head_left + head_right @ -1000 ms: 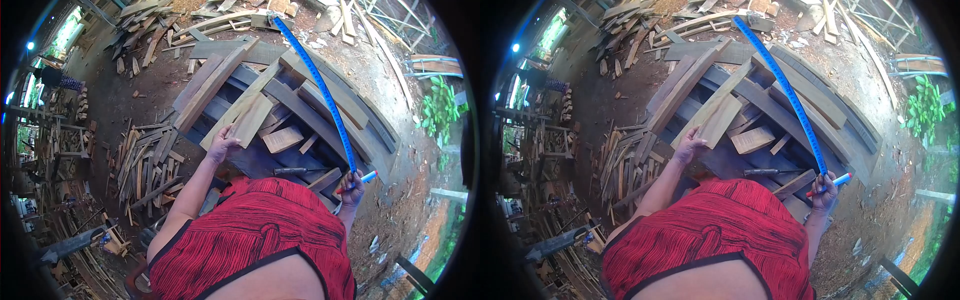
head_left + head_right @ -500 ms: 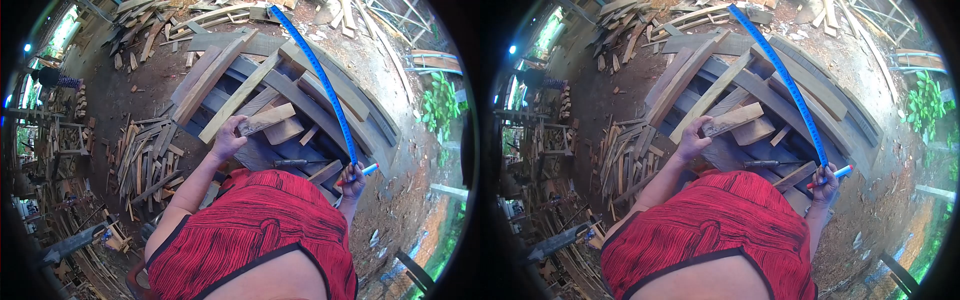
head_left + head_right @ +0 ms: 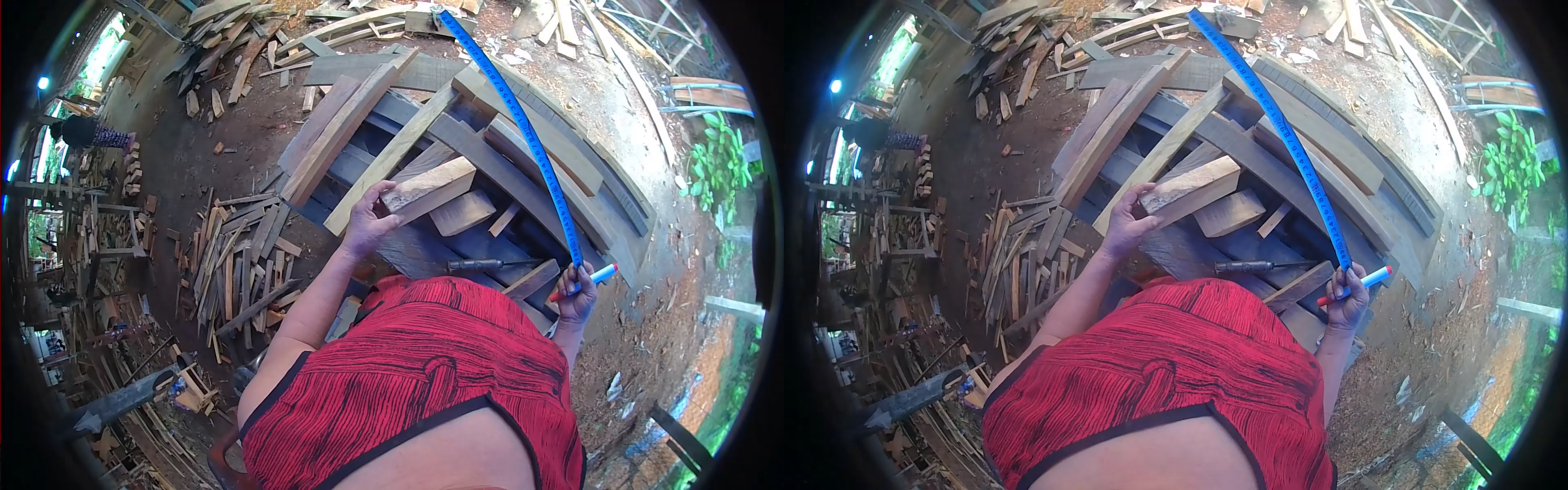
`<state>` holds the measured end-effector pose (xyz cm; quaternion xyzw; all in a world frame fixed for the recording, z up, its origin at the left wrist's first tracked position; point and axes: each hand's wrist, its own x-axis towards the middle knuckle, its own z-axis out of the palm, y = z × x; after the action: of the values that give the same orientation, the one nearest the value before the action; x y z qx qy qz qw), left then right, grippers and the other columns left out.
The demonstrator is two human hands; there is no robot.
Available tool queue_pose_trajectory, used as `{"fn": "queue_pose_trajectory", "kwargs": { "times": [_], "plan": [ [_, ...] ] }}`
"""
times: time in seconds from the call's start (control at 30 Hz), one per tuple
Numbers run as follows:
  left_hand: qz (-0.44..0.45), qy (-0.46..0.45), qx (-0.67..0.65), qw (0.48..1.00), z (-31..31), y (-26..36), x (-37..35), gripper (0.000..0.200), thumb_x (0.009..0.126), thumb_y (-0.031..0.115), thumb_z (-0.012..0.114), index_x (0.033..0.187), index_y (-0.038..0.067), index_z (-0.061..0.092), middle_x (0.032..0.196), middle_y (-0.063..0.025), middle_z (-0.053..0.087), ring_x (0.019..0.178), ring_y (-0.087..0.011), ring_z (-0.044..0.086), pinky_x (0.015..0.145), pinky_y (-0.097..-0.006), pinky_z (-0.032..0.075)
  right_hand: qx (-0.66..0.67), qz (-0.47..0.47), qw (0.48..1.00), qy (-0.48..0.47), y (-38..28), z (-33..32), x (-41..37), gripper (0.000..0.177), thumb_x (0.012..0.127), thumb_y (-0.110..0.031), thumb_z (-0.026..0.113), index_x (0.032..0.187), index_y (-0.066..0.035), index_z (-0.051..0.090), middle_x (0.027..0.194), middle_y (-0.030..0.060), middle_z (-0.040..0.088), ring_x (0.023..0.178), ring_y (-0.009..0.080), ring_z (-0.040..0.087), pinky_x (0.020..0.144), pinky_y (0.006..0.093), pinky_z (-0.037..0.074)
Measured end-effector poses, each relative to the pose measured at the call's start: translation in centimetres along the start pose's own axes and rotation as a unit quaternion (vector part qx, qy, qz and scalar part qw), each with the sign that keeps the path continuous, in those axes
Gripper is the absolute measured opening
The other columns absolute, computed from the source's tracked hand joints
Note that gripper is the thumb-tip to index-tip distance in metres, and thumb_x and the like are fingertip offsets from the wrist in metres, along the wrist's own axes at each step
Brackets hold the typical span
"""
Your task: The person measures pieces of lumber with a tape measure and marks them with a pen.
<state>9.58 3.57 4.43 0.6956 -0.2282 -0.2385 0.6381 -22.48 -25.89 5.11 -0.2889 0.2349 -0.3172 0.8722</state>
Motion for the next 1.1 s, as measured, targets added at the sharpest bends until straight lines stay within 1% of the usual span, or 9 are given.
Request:
{"fn": "queue_pose_trajectory", "kwargs": {
  "times": [0.1,0.17,0.3,0.5,0.6,0.7,0.93,1.03,1.1],
  "plan": [
    [-0.032,-0.001,-0.06,0.998,0.0,0.3,0.3,0.056,0.068,0.004,0.07,0.12,0.004,0.05,0.099,-0.0034,0.057,0.088,-0.0102,0.056,0.078,-0.0249,0.048,0.005,-0.004,1.0,-0.002,0.0,-0.3,0.0,0.016,0.088,-0.008,0.054,0.1,0.002,0.052,0.075,0.0083,0.049,0.051,0.0103,0.045,0.044,0.0229,0.038],
    [-0.065,0.002,-0.082,0.995,-0.3,0.6,0.5,0.055,0.07,0.005,0.071,0.121,0.006,0.051,0.097,-0.0029,0.06,0.079,-0.0095,0.059,0.063,-0.0225,0.051,0.005,-0.007,1.0,-0.003,-0.1,-0.5,0.0,0.016,0.088,-0.009,0.054,0.1,0.002,0.052,0.075,0.0085,0.049,0.051,0.0103,0.045,0.044,0.023,0.038],
    [-0.108,-0.004,-0.104,0.989,-0.1,2.3,0.3,0.051,0.073,0.009,0.071,0.12,0.007,0.052,0.092,-0.0031,0.061,0.072,-0.0087,0.059,0.056,-0.0213,0.05,0.002,-0.005,1.0,-0.004,-0.2,-0.6,-0.2,0.016,0.088,-0.009,0.053,0.1,0.002,0.052,0.076,0.0087,0.049,0.052,0.0104,0.045,0.044,0.0233,0.038],
    [-0.161,-0.072,-0.139,0.974,0.2,1.2,0.1,0.039,0.077,0.013,0.066,0.115,0.008,0.057,0.086,-0.0014,0.062,0.064,-0.0082,0.059,0.049,-0.0212,0.05,0.004,0.001,1.0,0.02,0.0,-0.4,0.0,0.015,0.088,-0.005,0.051,0.102,0.0,0.054,0.074,0.0091,0.051,0.051,0.0109,0.047,0.044,0.0237,0.039],
    [-0.211,-0.074,-0.166,0.96,-0.3,-1.5,-0.2,0.033,0.082,0.018,0.061,0.114,0.009,0.059,0.088,-0.0018,0.063,0.064,-0.009,0.061,0.048,-0.0228,0.051,0.013,0.015,1.0,0.0,0.0,-0.4,0.2,0.016,0.088,-0.006,0.051,0.103,0.0,0.054,0.074,0.0088,0.05,0.052,0.0102,0.046,0.044,0.0232,0.039],
    [-0.263,-0.016,-0.182,0.947,0.3,-1.3,-0.9,0.031,0.085,0.021,0.059,0.116,0.013,0.059,0.094,-0.0004,0.064,0.067,-0.0097,0.061,0.048,-0.0254,0.052,-0.002,0.021,1.0,-0.006,0.1,-0.6,0.6,0.017,0.089,-0.006,0.051,0.104,0.001,0.053,0.073,0.008,0.049,0.052,0.0097,0.046,0.044,0.0226,0.039],
    [-0.244,0.012,-0.194,0.95,0.6,-3.7,-1.0,0.027,0.088,0.02,0.058,0.114,0.012,0.06,0.1,-0.0005,0.064,0.079,-0.0104,0.062,0.05,-0.0263,0.053,-0.003,0.017,1.0,-0.003,0.2,-0.2,1.0,0.017,0.089,-0.007,0.051,0.104,0.001,0.052,0.072,0.0075,0.048,0.051,0.0094,0.045,0.043,0.0222,0.039],
    [-0.234,0.008,-0.167,0.958,0.8,-3.7,-0.8,0.035,0.085,0.022,0.062,0.118,0.011,0.055,0.102,-0.0009,0.062,0.086,-0.0113,0.061,0.058,-0.0304,0.055,-0.001,0.024,1.0,-0.014,0.3,-0.1,1.1,0.018,0.088,-0.007,0.052,0.104,0.001,0.052,0.073,0.0077,0.049,0.051,0.0093,0.045,0.043,0.0222,0.039],
    [-0.302,0.039,-0.127,0.944,1.4,-2.4,-1.0,0.047,0.082,0.023,0.065,0.123,0.011,0.046,0.106,-0.0024,0.058,0.091,-0.0156,0.06,0.067,-0.039,0.054,0.001,0.026,1.0,-0.012,0.5,-0.2,1.1,0.018,0.088,-0.007,0.052,0.104,0.001,0.052,0.073,0.0078,0.05,0.051,0.0092,0.045,0.043,0.0222,0.039]
  ]
}}
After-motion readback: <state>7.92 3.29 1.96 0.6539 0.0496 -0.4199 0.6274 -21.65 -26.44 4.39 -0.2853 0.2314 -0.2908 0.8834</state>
